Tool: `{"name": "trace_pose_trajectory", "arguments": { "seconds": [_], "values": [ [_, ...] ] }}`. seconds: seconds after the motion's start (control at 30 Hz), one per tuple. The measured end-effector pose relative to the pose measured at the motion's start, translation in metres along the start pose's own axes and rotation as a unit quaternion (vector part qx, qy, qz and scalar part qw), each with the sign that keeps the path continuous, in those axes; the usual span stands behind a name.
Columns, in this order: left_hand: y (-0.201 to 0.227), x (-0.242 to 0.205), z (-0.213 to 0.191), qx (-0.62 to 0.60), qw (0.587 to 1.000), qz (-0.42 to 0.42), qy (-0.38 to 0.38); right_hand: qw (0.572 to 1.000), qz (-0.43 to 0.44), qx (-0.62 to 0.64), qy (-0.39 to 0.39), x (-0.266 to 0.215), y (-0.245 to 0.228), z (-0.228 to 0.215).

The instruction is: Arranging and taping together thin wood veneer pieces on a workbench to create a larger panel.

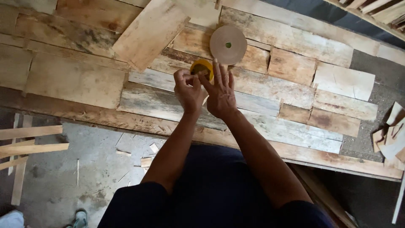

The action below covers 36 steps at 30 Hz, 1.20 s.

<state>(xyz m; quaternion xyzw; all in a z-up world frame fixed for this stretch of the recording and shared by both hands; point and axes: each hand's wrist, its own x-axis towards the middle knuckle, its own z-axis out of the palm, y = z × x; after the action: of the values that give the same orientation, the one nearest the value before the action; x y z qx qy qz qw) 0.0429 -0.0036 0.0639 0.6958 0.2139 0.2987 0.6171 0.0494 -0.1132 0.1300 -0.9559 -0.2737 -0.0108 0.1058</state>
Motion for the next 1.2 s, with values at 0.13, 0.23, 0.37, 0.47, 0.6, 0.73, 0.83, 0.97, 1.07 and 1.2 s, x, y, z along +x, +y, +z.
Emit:
{"name": "trace_pose_trajectory", "arguments": {
  "seconds": [0.13, 0.23, 0.37, 0.47, 0.6, 0.73, 0.83, 0.97, 1.07, 1.2],
  "values": [
    [0.009, 0.002, -0.003, -0.001, 1.000, -0.011, -0.008, 1.000, 0.019, -0.005, -0.005, 0.000, -0.002, 0.000],
    [0.006, 0.004, -0.005, -0.025, 0.999, -0.047, 0.001, 0.999, 0.043, 0.022, -0.012, 0.002, -0.007, -0.003],
    [0.001, 0.004, -0.005, -0.047, 0.998, -0.037, 0.012, 0.997, 0.044, 0.062, 0.014, -0.001, -0.006, 0.008],
    [0.002, 0.003, -0.004, -0.053, 0.998, -0.039, 0.014, 0.999, 0.023, 0.045, 0.017, -0.001, -0.008, 0.007],
    [-0.012, 0.007, -0.003, -0.078, 0.995, -0.060, 0.016, 0.999, 0.032, 0.030, 0.012, 0.002, -0.003, 0.008],
    [-0.015, 0.007, -0.008, -0.093, 0.994, -0.052, 0.016, 0.998, 0.031, 0.029, 0.040, 0.002, -0.002, 0.006],
    [-0.030, 0.009, -0.006, -0.111, 0.992, -0.052, 0.017, 0.999, -0.004, -0.008, 0.034, 0.000, -0.005, 0.006],
    [-0.046, 0.012, -0.005, -0.129, 0.989, -0.063, 0.029, 0.999, 0.012, -0.039, 0.020, 0.001, -0.005, 0.005],
    [-0.044, 0.010, -0.008, -0.131, 0.988, -0.071, 0.026, 0.999, 0.015, -0.041, 0.030, 0.001, 0.000, 0.015],
    [-0.045, 0.007, -0.012, -0.149, 0.986, -0.068, 0.024, 0.999, 0.005, -0.043, 0.022, 0.008, -0.011, -0.006]
  ]
}}
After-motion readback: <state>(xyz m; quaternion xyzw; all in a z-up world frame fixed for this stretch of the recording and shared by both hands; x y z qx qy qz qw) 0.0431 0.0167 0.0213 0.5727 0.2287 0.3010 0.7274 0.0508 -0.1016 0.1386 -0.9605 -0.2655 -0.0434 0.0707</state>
